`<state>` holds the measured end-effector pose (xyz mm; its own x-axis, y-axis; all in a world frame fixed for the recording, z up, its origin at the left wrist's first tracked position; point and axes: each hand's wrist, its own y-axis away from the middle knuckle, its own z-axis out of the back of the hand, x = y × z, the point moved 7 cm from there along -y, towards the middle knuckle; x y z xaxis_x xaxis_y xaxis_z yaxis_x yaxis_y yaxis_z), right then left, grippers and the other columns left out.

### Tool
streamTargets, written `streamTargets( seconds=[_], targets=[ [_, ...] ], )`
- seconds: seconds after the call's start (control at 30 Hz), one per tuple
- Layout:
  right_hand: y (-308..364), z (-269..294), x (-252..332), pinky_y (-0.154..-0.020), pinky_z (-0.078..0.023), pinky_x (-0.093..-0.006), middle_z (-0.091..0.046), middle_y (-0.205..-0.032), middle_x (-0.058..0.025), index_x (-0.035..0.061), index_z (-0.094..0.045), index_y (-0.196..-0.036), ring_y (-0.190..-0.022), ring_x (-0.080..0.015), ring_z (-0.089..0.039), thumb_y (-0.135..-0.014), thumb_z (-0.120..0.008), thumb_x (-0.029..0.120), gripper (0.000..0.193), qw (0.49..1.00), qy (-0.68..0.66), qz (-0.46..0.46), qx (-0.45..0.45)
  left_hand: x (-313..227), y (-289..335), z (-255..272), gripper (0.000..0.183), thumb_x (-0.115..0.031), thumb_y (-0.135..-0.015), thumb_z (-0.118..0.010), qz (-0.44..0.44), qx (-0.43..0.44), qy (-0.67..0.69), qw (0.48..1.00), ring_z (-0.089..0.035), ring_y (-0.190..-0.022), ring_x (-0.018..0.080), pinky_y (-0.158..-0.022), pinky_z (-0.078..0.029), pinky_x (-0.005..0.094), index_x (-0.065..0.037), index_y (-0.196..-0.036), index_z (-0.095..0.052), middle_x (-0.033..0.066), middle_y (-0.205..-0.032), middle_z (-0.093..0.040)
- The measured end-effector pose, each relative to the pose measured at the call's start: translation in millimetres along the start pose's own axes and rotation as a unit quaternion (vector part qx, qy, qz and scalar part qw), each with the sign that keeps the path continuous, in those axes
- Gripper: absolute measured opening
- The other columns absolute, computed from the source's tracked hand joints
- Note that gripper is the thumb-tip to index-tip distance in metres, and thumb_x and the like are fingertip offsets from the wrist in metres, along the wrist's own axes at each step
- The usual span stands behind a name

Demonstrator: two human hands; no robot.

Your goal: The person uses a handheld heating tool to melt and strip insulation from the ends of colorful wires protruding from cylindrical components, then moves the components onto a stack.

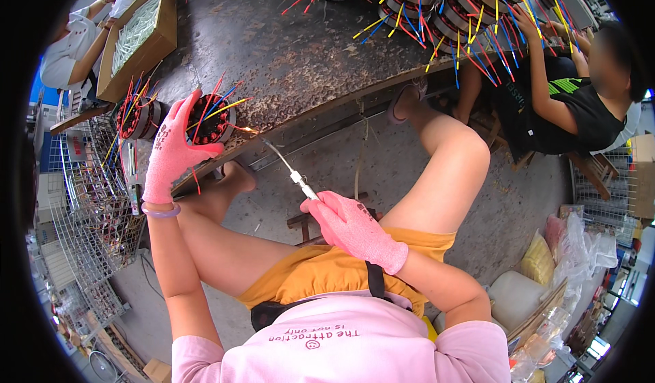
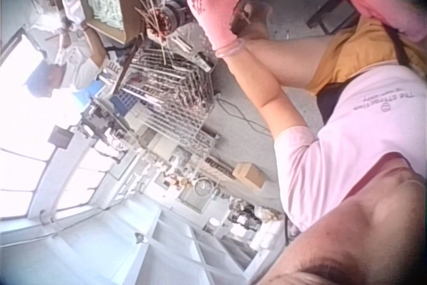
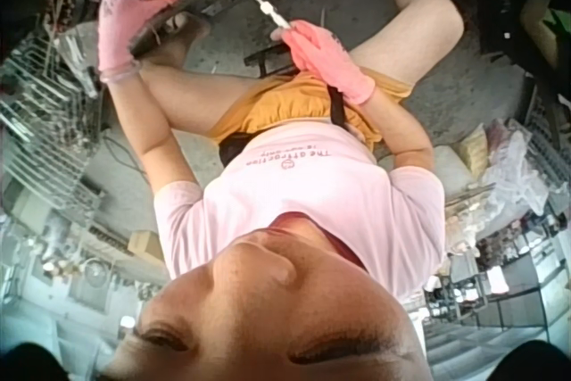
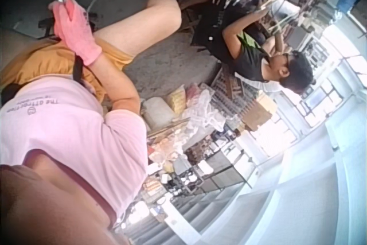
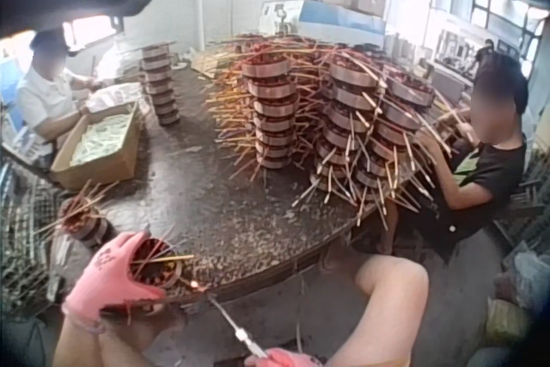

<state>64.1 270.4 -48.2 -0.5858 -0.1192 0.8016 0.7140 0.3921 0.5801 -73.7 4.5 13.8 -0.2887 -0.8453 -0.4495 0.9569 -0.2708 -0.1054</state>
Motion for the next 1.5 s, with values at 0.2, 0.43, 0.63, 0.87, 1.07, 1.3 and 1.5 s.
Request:
streamTargets(
  seconds=[0.2,0.43,0.63,0.87,1.07,1.3,1.5],
  targets=[
    [2.7,0.1,2.0,-0.052,-0.038,-0.0252,-0.047,-0.064,0.0002,0.0016,-0.062,-0.109,-0.053,-0.0063,-0.043,-0.104,-0.046,0.024,0.028,0.999,0.015,-0.033,0.006,0.0,-0.9,1.5,0.093,-0.023,-0.06,-0.089,-0.009,0.001,0.005,1.0,-0.057,-0.119,0.0356,-0.1,-0.047,0.0401,0.001,-0.139,-0.047,0.0179,-0.13,-0.056],
    [3.7,-1.3,6.0,-0.052,-0.038,-0.0247,-0.046,-0.064,0.0019,0.0021,-0.062,-0.111,-0.053,-0.0058,-0.043,-0.104,-0.046,0.024,0.028,0.999,0.018,-0.023,0.012,0.5,-0.6,1.5,0.094,-0.022,-0.059,-0.089,-0.02,0.0,-0.006,1.0,-0.057,-0.119,0.0364,-0.1,-0.047,0.0411,0.001,-0.14,-0.047,0.0178,-0.129,-0.057],
    [5.3,-0.8,6.4,-0.052,-0.037,-0.0245,-0.047,-0.063,0.0012,0.002,-0.062,-0.11,-0.053,-0.0057,-0.043,-0.104,-0.046,0.025,0.028,0.999,0.014,-0.033,0.006,-0.2,-1.2,0.9,0.094,-0.021,-0.059,-0.089,-0.016,0.006,-0.004,1.0,-0.056,-0.119,0.0366,-0.101,-0.046,0.0413,0.001,-0.14,-0.047,0.0184,-0.13,-0.057],
    [5.7,-1.0,8.1,-0.051,-0.037,-0.0245,-0.046,-0.063,0.0014,0.0017,-0.062,-0.109,-0.053,-0.0056,-0.043,-0.105,-0.046,0.025,0.029,1.0,0.024,-0.012,0.011,2.1,-1.2,0.1,0.094,-0.022,-0.06,-0.088,-0.012,0.008,-0.003,1.0,-0.056,-0.12,0.0362,-0.102,-0.046,0.0407,0.001,-0.141,-0.046,0.0182,-0.131,-0.056],
    [5.8,-1.0,7.9,-0.051,-0.037,-0.0244,-0.046,-0.063,0.0013,0.0015,-0.062,-0.108,-0.053,-0.0056,-0.043,-0.105,-0.046,0.025,0.029,0.999,0.027,-0.024,0.006,1.9,-0.8,-0.8,0.095,-0.022,-0.06,-0.088,-0.007,0.012,0.004,1.0,-0.056,-0.121,0.0355,-0.102,-0.046,0.04,0.001,-0.142,-0.045,0.0181,-0.132,-0.055],
    [4.1,0.2,2.1,-0.052,-0.038,-0.025,-0.048,-0.064,0.0007,0.0014,-0.061,-0.109,-0.053,-0.0059,-0.043,-0.104,-0.046,0.023,0.027,1.0,0.018,-0.009,0.008,0.6,-1.4,-1.1,0.095,-0.021,-0.06,-0.088,0.0,0.011,0.017,1.0,-0.055,-0.12,0.0354,-0.102,-0.046,0.04,0.001,-0.142,-0.045,0.0176,-0.132,-0.055],
    [2.5,-0.7,-2.5,-0.053,-0.04,-0.0256,-0.048,-0.064,0.0,0.0022,-0.061,-0.109,-0.053,-0.0068,-0.044,-0.104,-0.046,0.023,0.026,1.0,-0.01,-0.008,0.009,1.7,-1.9,-1.8,0.096,-0.02,-0.059,-0.088,-0.004,0.012,0.012,1.0,-0.055,-0.121,0.0353,-0.102,-0.045,0.0402,0.001,-0.142,-0.045,0.0181,-0.132,-0.054]
  ],
)
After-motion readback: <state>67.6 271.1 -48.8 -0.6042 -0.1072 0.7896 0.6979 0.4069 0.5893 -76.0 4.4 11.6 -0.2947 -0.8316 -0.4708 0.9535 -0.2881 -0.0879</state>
